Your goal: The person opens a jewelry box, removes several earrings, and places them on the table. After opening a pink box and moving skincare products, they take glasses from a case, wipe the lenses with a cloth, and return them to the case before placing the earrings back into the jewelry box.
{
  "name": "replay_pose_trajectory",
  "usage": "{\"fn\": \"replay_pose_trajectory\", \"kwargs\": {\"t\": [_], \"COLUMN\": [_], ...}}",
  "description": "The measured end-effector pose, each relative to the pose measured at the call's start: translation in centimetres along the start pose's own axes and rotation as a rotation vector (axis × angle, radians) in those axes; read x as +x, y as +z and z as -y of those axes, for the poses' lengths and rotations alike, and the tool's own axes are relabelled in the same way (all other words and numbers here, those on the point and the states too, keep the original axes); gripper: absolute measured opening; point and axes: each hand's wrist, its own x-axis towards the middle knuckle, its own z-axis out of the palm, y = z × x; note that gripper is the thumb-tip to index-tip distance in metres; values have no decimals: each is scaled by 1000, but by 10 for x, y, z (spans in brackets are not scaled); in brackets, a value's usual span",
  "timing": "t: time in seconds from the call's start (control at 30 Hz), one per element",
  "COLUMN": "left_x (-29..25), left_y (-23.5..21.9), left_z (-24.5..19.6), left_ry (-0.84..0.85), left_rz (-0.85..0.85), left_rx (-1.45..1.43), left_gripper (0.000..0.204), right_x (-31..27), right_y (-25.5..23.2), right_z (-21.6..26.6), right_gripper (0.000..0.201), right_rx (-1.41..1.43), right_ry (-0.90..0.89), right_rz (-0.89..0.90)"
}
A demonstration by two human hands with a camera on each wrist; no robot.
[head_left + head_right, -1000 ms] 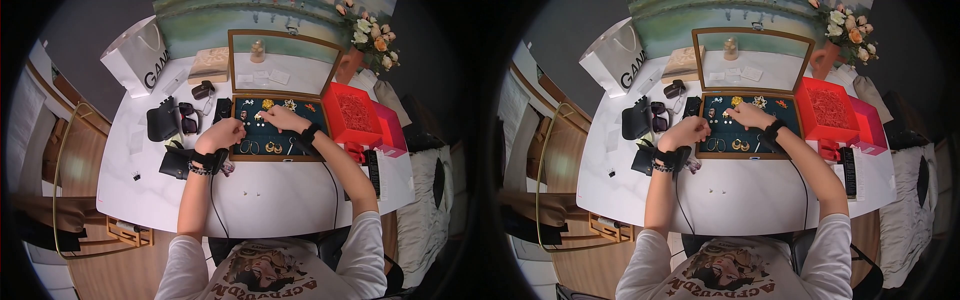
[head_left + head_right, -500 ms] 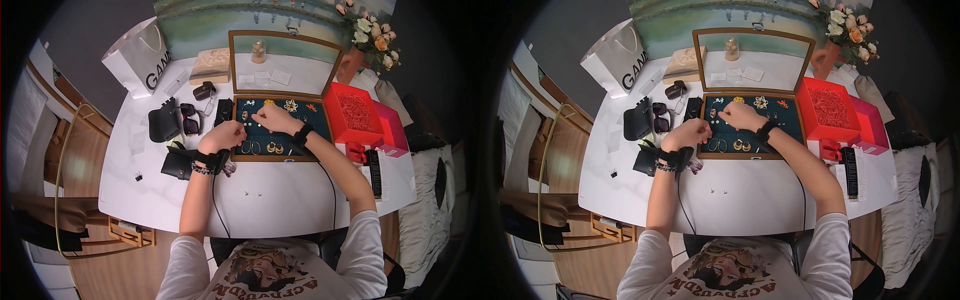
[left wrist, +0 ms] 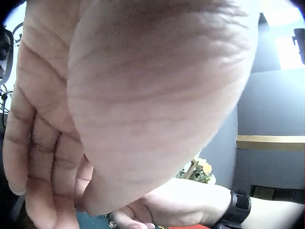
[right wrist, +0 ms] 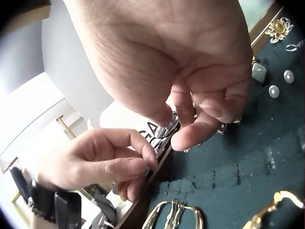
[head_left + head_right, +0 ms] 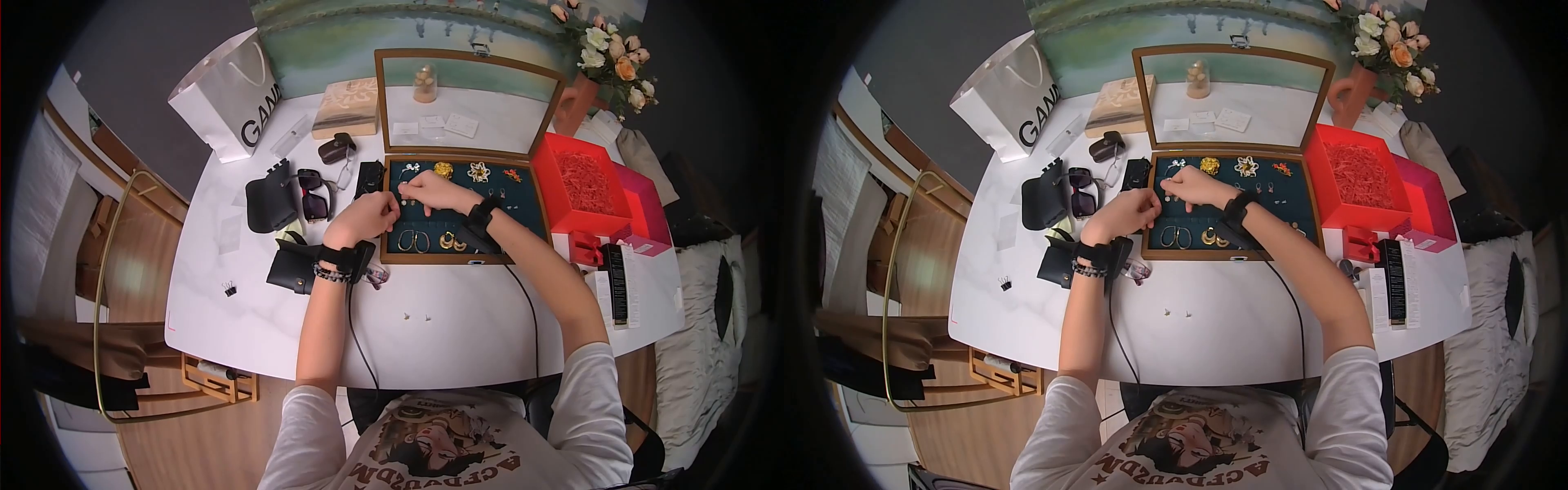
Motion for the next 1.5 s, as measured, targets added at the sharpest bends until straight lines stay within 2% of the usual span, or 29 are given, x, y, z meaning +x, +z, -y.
{"fn": "replay_pose_trajectory", "kwargs": {"t": [0.07,0.2,0.27,0.5,0.6,0.67,0.7,0.77,0.8,0.9,1.0,1.1,1.33,1.5], "left_x": [0,-2,-1,-2,-1,1,2,1,1,5,8,3,5,6], "left_y": [1,0,0,1,3,5,6,9,11,16,20,16,17,19], "left_z": [1,-5,-2,-5,-3,0,1,0,-1,-2,2,-11,-15,-16], "left_ry": [-4,-10,-1,36,34,27,21,-2,-25,-92,-75,-168,-209,-214], "left_rz": [12,31,26,26,9,12,15,13,13,89,66,66,97,160], "left_rx": [-1,14,19,-1,22,36,52,58,66,47,32,-2,-49,-134], "left_gripper": [13,14,14,13,13,13,13,13,14,18,23,22,27,31], "right_x": [-3,-3,1,-10,-27,-32,-34,-42,-43,-40,-29,-35,-59,-79], "right_y": [-1,-2,-2,-1,-2,-1,0,5,10,23,25,14,-6,-23], "right_z": [5,6,2,14,29,28,28,39,37,24,3,12,23,23], "right_gripper": [49,49,52,52,47,44,44,45,45,43,43,51,61,66], "right_rx": [70,63,-25,-151,-265,-510,-510,-240,-240,-102,-75,-121,-235,-393], "right_ry": [74,78,6,32,-14,-277,-277,-4,-3,58,50,69,119,219], "right_rz": [-25,-20,-42,-65,-133,-360,-360,-105,-107,59,12,15,24,19]}}
